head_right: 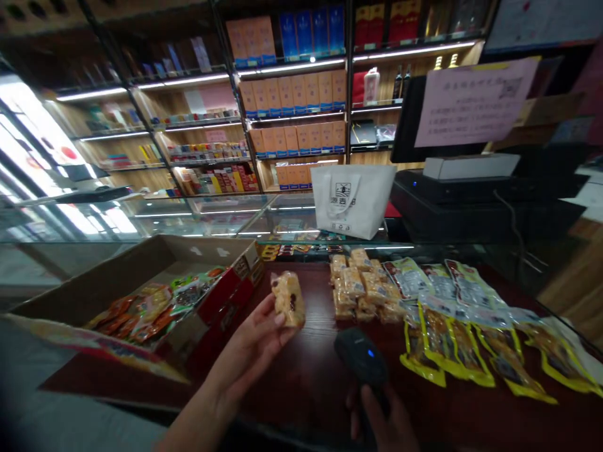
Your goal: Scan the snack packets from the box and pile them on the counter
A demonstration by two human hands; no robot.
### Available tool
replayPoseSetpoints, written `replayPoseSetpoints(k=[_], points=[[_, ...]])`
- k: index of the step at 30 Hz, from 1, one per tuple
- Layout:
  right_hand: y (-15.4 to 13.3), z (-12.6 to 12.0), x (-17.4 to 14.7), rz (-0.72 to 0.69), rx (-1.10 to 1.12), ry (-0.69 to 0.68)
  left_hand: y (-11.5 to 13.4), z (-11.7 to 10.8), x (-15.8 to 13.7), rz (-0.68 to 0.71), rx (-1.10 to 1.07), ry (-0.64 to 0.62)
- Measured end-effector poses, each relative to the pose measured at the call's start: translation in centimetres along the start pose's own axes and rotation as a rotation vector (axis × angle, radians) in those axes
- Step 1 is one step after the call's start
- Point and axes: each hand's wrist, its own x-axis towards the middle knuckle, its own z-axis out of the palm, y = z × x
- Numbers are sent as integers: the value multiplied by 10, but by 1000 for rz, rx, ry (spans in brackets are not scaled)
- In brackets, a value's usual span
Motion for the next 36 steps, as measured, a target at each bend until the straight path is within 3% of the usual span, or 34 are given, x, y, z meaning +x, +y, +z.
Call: replayPoseSetpoints(k=[3, 7, 14, 20, 25, 31, 36], points=[[-4, 0, 2, -5, 176, -34, -26, 15, 0, 22, 109, 33], [-22, -5, -4, -79, 231, -51, -46, 32, -2, 56, 188, 42], [-45, -1, 1, -107, 192, 197, -67, 53, -10, -17, 198, -69], [-53, -8, 4, -53, 316, 189, -60, 46, -6, -29, 347, -83], [-53, -15, 0, -79, 266, 214, -50, 38, -11, 24, 391, -264], [-53, -17, -6, -84, 301, 233, -47, 32, -26, 305, 600, -420], [-55, -18, -9, -75, 318, 283, -55, 28, -33, 276, 733, -529]])
